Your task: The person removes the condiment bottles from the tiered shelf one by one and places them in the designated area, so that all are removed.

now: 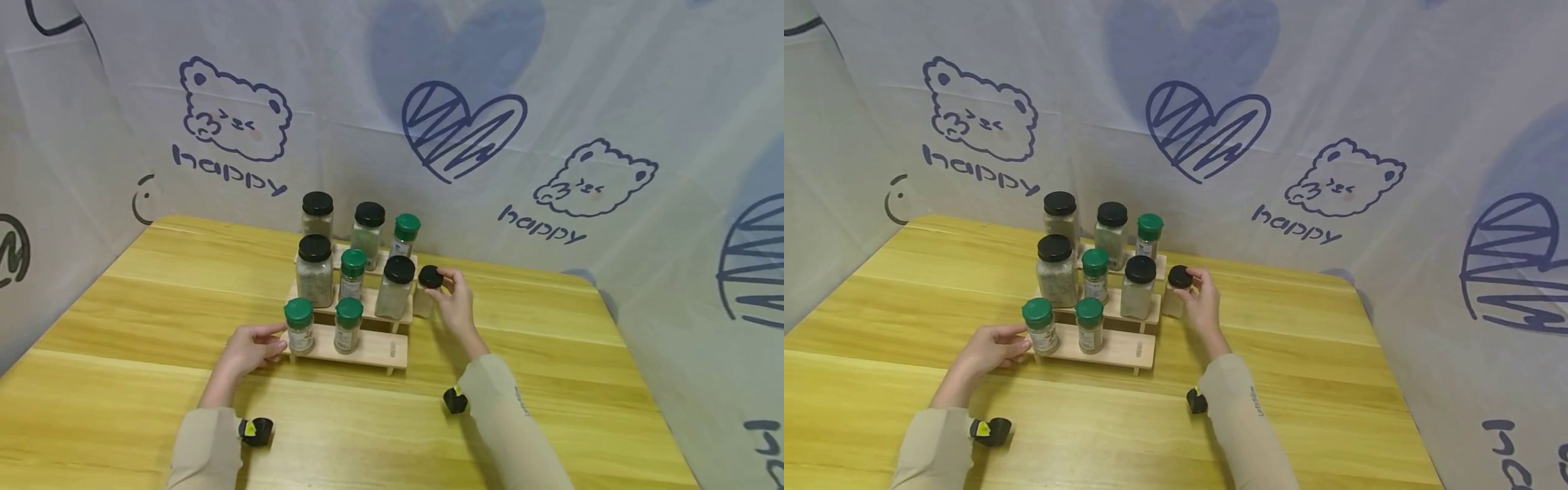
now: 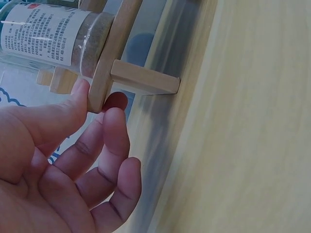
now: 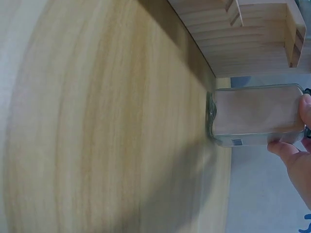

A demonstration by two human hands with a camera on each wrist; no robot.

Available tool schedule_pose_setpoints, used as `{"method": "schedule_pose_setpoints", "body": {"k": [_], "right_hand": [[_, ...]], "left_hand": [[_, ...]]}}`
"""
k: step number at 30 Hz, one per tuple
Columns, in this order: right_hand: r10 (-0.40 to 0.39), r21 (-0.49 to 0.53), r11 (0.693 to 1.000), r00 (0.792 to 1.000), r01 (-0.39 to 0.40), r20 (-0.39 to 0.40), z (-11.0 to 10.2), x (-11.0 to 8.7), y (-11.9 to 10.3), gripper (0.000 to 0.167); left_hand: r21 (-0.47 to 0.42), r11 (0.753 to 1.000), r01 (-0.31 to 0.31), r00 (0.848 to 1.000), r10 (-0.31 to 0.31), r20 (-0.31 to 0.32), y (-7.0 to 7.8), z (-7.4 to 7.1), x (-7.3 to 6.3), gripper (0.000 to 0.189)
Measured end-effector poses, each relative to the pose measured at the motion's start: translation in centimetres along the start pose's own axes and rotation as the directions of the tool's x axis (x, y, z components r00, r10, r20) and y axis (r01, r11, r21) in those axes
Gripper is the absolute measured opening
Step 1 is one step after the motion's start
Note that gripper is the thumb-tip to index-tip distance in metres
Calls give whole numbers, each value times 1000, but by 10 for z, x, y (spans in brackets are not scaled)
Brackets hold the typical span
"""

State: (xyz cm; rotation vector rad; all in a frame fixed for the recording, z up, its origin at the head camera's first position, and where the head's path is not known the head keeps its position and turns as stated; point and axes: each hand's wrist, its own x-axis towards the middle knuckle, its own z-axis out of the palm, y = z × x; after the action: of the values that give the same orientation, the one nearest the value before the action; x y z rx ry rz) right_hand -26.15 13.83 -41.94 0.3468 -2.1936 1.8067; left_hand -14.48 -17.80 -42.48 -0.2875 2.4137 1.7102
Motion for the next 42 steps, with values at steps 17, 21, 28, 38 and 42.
{"method": "schedule_pose_setpoints", "body": {"k": [17, 21, 28, 38, 42], "right_hand": [[37, 29, 999, 999, -37, -1, -2, 3, 2, 39], [37, 43, 998, 999, -37, 5, -3, 2, 3, 39], [50, 57, 997, 999, -50, 10, -2, 1, 3, 40], [69, 34, 997, 997, -70, 21, -5, -1, 3, 41], [65, 15, 998, 998, -65, 10, -6, -2, 3, 41]], "left_hand": [[1, 1000, 15, 1000, -15, -2, 2, 1, 1, 38], [0, 1000, 17, 1000, -17, 0, 2, 1, 1, 38], [15, 1000, 11, 1000, -11, -7, 0, 1, 0, 38], [8, 1000, 13, 1000, -13, -7, 0, 2, 0, 38], [1, 1000, 16, 1000, -16, -6, 0, 1, -1, 38]]}}
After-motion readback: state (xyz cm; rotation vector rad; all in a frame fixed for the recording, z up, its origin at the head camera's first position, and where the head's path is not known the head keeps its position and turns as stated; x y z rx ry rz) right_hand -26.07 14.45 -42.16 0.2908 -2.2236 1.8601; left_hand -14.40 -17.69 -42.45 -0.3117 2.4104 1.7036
